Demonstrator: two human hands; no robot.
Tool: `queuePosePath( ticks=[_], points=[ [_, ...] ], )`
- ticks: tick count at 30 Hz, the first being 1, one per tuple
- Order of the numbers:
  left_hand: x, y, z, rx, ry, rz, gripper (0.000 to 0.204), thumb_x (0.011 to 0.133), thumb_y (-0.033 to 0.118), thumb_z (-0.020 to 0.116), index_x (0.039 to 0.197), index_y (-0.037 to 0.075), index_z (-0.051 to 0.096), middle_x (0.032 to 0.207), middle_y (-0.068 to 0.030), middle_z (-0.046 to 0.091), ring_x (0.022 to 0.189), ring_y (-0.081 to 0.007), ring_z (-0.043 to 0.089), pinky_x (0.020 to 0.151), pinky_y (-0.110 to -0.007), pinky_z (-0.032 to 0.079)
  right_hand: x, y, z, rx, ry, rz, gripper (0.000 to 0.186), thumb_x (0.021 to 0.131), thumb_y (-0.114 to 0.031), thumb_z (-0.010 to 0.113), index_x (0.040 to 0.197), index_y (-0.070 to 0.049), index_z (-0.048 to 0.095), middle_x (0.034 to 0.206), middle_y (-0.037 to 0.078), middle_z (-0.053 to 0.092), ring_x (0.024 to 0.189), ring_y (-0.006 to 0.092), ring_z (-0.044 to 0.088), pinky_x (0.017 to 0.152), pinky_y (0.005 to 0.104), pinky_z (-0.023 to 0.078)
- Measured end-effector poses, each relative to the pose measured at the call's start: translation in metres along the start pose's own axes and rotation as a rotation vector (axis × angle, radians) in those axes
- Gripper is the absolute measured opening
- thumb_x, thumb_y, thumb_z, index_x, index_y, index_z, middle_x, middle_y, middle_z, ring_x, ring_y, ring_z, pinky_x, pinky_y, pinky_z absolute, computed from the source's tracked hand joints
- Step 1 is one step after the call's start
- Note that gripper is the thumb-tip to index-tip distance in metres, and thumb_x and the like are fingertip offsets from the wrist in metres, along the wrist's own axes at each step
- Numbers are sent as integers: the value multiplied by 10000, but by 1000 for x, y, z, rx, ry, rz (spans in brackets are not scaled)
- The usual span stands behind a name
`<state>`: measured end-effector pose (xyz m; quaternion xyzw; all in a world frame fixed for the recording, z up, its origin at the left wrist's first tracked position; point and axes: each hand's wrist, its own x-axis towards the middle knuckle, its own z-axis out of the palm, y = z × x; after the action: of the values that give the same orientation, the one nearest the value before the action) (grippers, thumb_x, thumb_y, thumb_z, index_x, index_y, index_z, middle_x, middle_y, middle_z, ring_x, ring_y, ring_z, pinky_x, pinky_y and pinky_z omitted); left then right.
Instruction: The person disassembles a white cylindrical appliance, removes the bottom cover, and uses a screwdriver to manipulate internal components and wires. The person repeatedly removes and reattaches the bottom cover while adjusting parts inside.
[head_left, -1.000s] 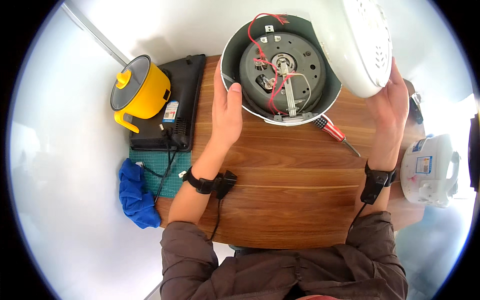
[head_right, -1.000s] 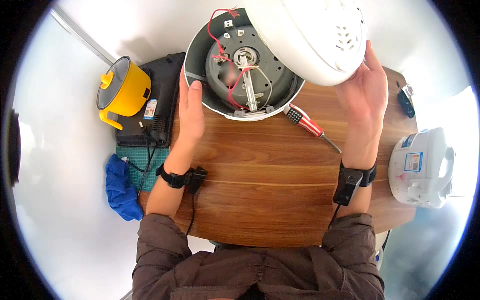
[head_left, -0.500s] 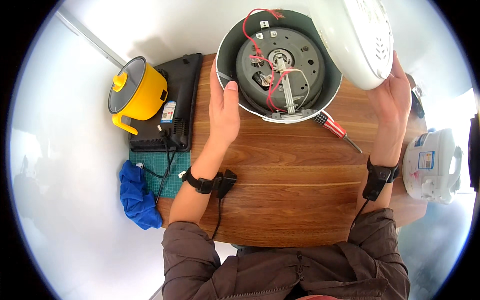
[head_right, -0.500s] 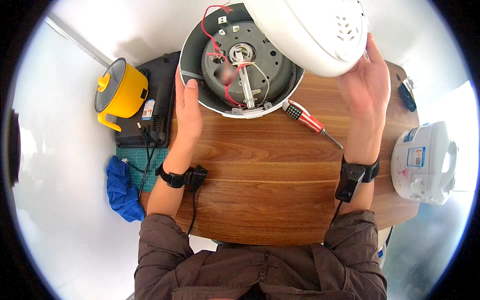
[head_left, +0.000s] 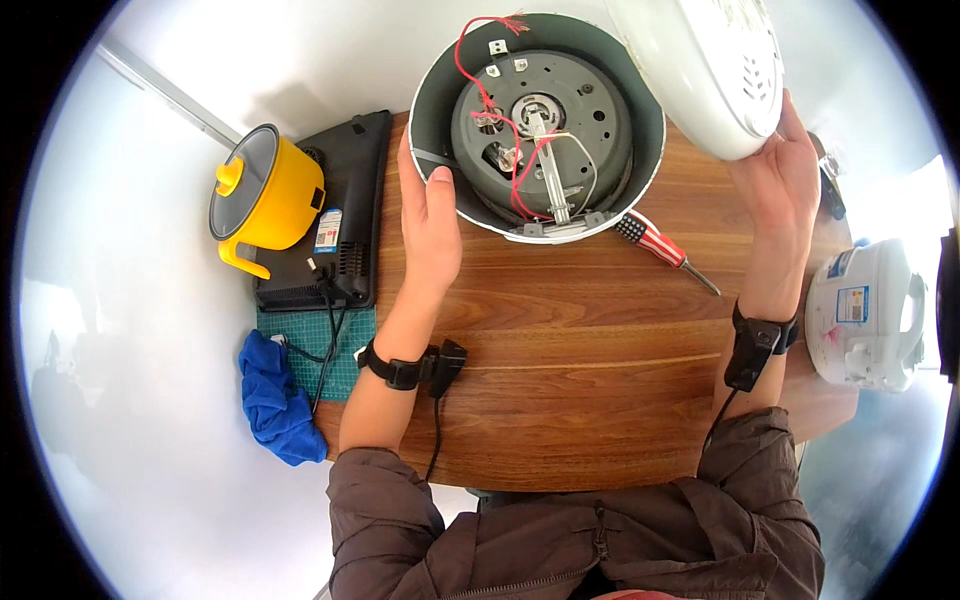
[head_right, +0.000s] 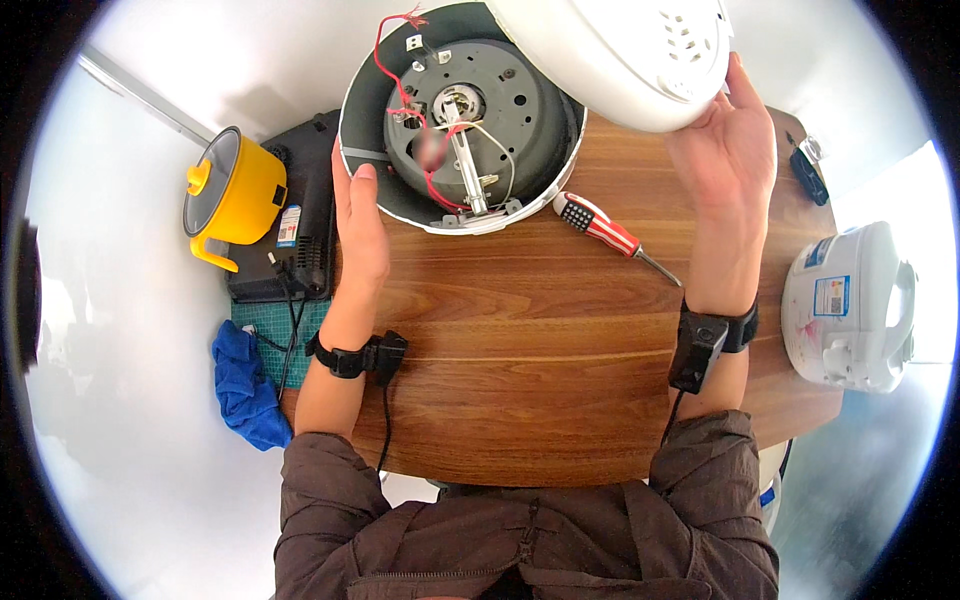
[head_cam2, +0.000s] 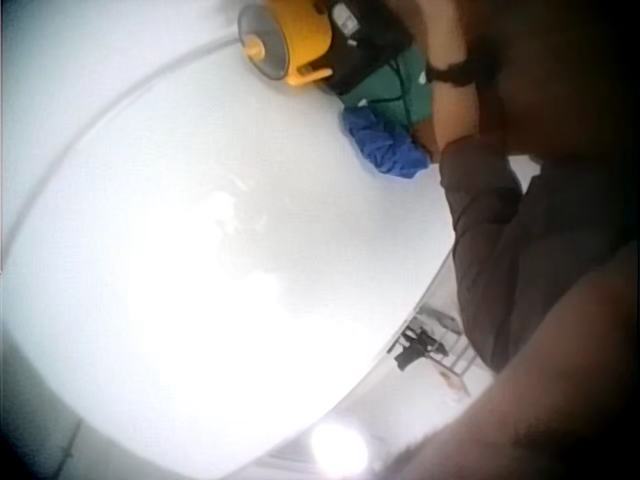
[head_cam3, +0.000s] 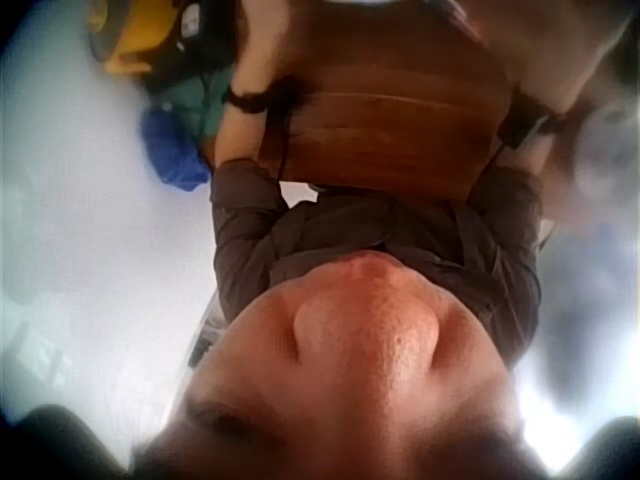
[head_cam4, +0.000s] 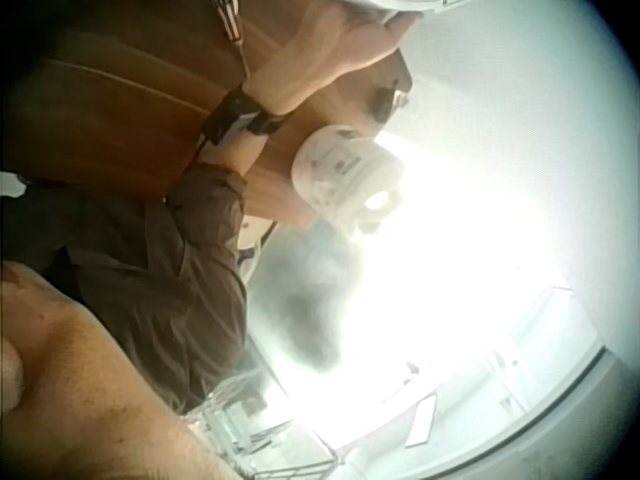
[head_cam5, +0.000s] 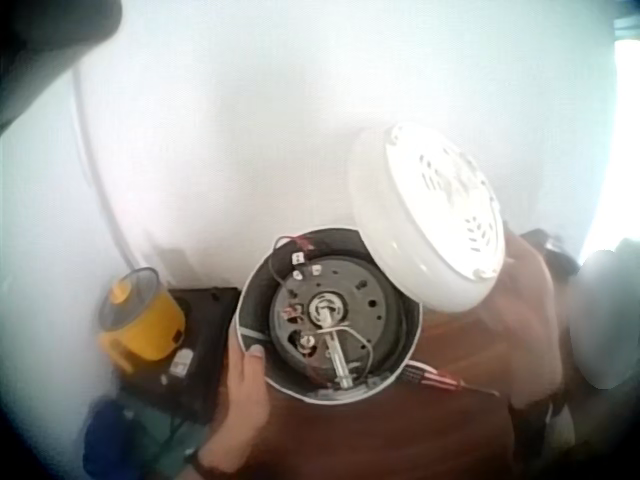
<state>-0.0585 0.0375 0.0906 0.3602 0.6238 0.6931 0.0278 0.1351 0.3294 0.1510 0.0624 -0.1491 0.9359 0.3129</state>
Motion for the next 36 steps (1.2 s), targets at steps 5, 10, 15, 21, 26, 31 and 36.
queuePosePath(
  ticks=[5, 10, 15, 21, 26, 31, 36],
  points=[
    [1, 1, -2, -10, -15, -4, 570, 1044, 122, 376, 1593, 2, 281, 1533, -136, 443, 1385, -222, 437, 1174, -337, 309, 1, 4, 11, -63, 168, -77, 423, 1127, -216, 422, 1466, 33, 469, 1485, 164, 552, 1371, 289, 535, 1192, 450, 417],
    [1, 0, -2, -15, -12, -1, 569, 1044, 142, 388, 1586, -1, 294, 1533, -133, 443, 1391, -219, 427, 1183, -340, 291, -1, 11, 23, -143, 251, -143, 419, 1124, -215, 427, 1469, 21, 472, 1485, 165, 552, 1379, 297, 527, 1194, 472, 414],
    [0, -2, -3, -36, -12, 0, 575, 1058, 178, 411, 1590, -6, 295, 1565, -137, 429, 1436, -223, 394, 1214, -355, 249, -1, 19, 36, -222, 327, -194, 411, 1122, -206, 425, 1458, 25, 481, 1484, 167, 553, 1384, 307, 521, 1196, 482, 411],
    [1, -3, -4, -23, -18, 6, 571, 1060, 163, 409, 1592, -6, 290, 1569, -137, 426, 1444, -226, 389, 1219, -359, 247, 1, -6, -2, -26, -169, 64, 425, 1114, -201, 416, 1441, 63, 479, 1445, 197, 584, 1365, 310, 538, 1189, 475, 408],
    [1, -3, -4, -8, -14, 8, 564, 1062, 167, 412, 1587, -4, 297, 1561, -132, 434, 1435, -225, 395, 1216, -360, 253, 6, -29, -6, -438, -213, -56, 420, 1089, -178, 452, 1418, 77, 507, 1387, 205, 629, 1226, 297, 654, 1070, 429, 538],
    [0, -4, -6, -2, -13, 9, 574, 1040, 144, 407, 1583, -3, 292, 1533, -140, 450, 1401, -230, 423, 1194, -357, 284, -32, -42, 24, -842, -385, -157, 569, 1006, -328, 627, 1389, 80, 521, 1343, 255, 633, 1153, 308, 691, 937, 375, 593],
    [5, 4, 2, -4, -49, -21, 600, 1010, 107, 390, 1587, 8, 257, 1494, -163, 471, 1358, -244, 465, 1165, -361, 330, -68, -13, 60, -1327, -828, -89, 629, 800, -417, 879, 1175, 38, 661, 1154, 187, 714, 942, 244, 735, 780, 321, 572]
  ],
)
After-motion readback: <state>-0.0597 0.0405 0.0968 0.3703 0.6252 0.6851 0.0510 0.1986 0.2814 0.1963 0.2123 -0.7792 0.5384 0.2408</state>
